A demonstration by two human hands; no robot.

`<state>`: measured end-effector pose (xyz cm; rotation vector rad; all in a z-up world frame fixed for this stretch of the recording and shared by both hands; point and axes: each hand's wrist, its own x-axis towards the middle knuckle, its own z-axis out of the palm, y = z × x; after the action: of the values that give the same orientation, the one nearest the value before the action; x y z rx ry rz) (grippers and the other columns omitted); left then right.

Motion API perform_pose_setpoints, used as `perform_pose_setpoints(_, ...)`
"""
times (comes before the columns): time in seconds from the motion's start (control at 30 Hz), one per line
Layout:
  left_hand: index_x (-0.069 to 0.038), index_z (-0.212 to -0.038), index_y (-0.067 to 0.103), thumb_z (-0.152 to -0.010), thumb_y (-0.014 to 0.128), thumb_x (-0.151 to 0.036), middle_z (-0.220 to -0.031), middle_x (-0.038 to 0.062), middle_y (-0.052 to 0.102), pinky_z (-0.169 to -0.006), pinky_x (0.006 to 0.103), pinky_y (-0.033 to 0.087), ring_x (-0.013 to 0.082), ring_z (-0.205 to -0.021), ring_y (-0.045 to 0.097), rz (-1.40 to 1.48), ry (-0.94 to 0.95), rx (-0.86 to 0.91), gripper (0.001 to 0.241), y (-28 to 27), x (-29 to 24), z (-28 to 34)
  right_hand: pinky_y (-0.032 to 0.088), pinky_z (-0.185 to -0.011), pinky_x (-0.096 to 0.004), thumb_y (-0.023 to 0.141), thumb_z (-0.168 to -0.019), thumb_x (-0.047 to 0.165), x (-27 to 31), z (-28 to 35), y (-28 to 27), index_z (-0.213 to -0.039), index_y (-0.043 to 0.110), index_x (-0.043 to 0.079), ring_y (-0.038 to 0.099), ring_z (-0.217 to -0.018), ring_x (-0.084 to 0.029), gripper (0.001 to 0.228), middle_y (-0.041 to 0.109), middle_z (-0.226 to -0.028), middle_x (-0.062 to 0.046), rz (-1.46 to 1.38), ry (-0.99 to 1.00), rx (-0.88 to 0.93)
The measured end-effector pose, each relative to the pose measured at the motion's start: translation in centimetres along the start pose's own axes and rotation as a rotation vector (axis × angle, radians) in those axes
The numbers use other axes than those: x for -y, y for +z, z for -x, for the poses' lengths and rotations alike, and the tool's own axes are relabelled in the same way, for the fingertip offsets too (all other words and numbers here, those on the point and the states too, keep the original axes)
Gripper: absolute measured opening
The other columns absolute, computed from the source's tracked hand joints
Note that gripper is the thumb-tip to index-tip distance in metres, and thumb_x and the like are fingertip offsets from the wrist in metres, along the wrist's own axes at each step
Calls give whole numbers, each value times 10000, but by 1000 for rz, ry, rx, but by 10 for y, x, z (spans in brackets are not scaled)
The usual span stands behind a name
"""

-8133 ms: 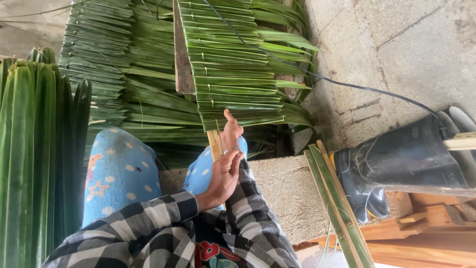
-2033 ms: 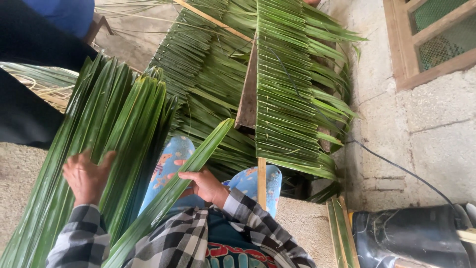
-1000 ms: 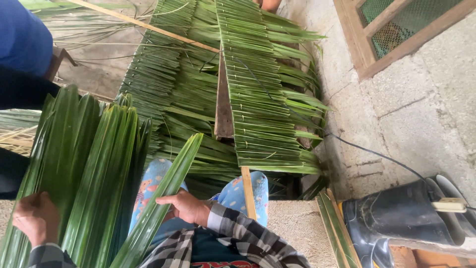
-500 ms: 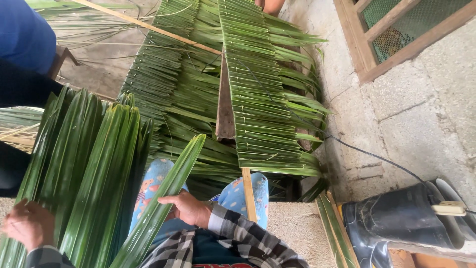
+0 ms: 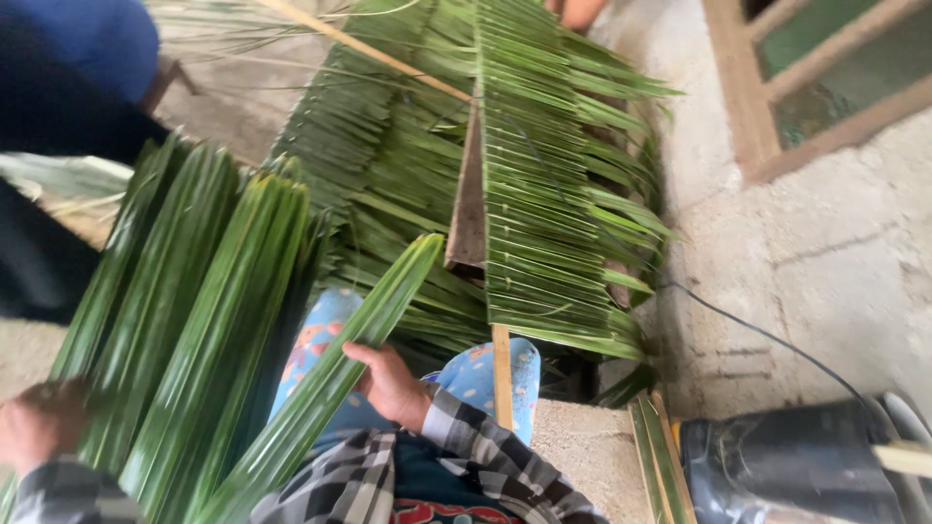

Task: Weaving palm leaves onto a wooden frame to create thatch panels

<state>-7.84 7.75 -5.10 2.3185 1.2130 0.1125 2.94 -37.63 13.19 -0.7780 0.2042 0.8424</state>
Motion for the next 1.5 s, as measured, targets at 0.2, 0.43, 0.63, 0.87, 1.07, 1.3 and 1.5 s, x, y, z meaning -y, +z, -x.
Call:
perform_pose_setpoints(0.2,-128,-1373,732,-877,673,-657,-1282,308,719,-1013,535,323,467,-1206,621,-179,-17,66,728,-27,-27,9,557,-920,-421,577,-969,157,-3,-2,-2,-1434,550,72,678,-1048,-309,473,681,-1251,-222,-25,55,-75)
perform_pose_setpoints(0.43,-156,-1281,758,-828,752,-672,-1321,344,651,-995,620,348,518,-1240,526,-71,-159,101,686,-44,-57,19,553,-905,-420,556,-986,200,-1,-1,-7,-1513,500,104,662,-1078,-299,538,670,-1293,-188,28,58,-80)
perform_pose_setpoints(0.63,22,-1155,720,-907,787,-281,-1042,279,737,-740,557,507,426,-908,674,109,19,-120,397,-42,-57,28,557,-943,-415,543,-988,208,-1,0,-12,-1519,483,90,652,-1134,-306,547,653,-1322,-194,63,59,-74)
perform_pose_setpoints(0.87,-39,-1277,680,-994,668,-54,-743,118,694,-563,436,498,216,-602,575,191,189,-123,283,-71,-88,43,574,-934,-445,503,-1021,219,13,2,-1,-1551,428,76,641,-1139,-351,554,630,-1342,-205,112,42,-13)
perform_pose_setpoints(1.07,-115,-1424,777,-1054,591,-46,-678,32,592,-746,365,360,171,-641,397,-182,407,-390,420,-69,-105,49,593,-826,-455,533,-985,110,25,-11,4,-1456,551,64,675,-1060,-313,474,714,-1161,-199,256,61,-28)
perform_pose_setpoints(1.3,-127,-1402,639,-1021,696,-131,-965,164,732,-510,229,499,123,-683,636,682,-137,226,385,-86,-120,51,598,-885,-456,568,-1006,106,21,-4,12,-1298,672,101,686,-1085,-335,311,721,-1156,-204,198,47,-29)
perform_pose_setpoints(1.5,-120,-1346,674,-1021,707,-192,-615,28,554,-339,248,247,61,-458,326,500,-54,187,335,-69,-122,39,609,-815,-467,600,-1000,166,16,-5,5,-1334,682,88,696,-1027,-325,352,724,-1146,-211,167,96,-108)
